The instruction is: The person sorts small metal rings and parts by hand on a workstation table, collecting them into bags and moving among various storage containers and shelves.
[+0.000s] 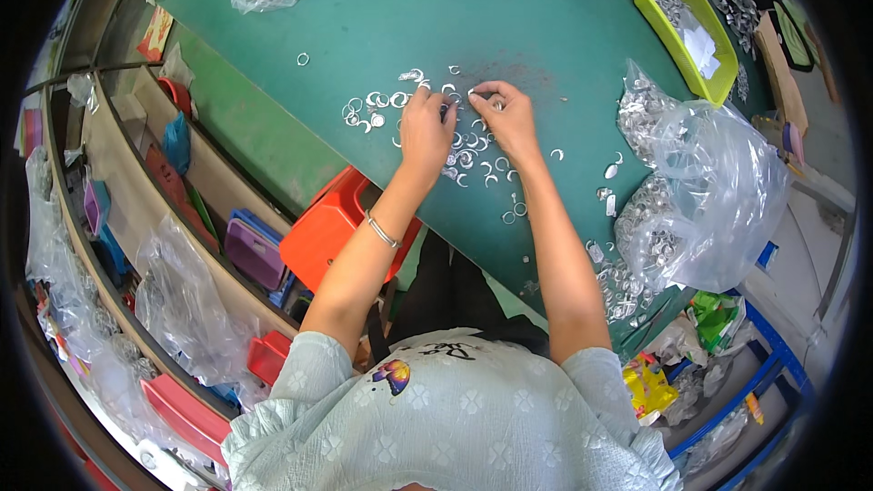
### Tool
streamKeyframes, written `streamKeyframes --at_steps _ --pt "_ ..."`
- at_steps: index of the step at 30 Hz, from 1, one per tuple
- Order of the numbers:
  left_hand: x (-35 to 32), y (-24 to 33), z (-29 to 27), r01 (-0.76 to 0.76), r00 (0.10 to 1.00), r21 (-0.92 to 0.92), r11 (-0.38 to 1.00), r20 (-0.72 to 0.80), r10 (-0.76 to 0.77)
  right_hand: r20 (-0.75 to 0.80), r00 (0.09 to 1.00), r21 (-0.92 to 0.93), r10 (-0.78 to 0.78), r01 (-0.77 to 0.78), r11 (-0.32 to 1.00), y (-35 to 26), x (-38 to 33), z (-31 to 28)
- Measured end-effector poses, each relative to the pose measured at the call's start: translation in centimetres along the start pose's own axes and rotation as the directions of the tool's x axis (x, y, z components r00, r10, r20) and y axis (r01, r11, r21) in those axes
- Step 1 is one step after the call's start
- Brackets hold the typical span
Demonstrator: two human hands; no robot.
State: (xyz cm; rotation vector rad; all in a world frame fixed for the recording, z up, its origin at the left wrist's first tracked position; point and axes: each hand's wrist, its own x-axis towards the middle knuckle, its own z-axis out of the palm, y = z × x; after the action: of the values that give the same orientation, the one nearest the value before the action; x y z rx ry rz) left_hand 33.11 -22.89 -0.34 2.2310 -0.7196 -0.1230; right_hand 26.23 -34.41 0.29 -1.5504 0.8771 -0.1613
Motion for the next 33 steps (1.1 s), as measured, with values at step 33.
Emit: streamKeyframes --at_steps 33 --pt "-8.6 -1.3 -3.5 0.558 0.826 -0.706 0.436 0.422 -0.373 0.188 0.957 -0.27 -0.223 0.269 0.925 -4.1 1.4 7.7"
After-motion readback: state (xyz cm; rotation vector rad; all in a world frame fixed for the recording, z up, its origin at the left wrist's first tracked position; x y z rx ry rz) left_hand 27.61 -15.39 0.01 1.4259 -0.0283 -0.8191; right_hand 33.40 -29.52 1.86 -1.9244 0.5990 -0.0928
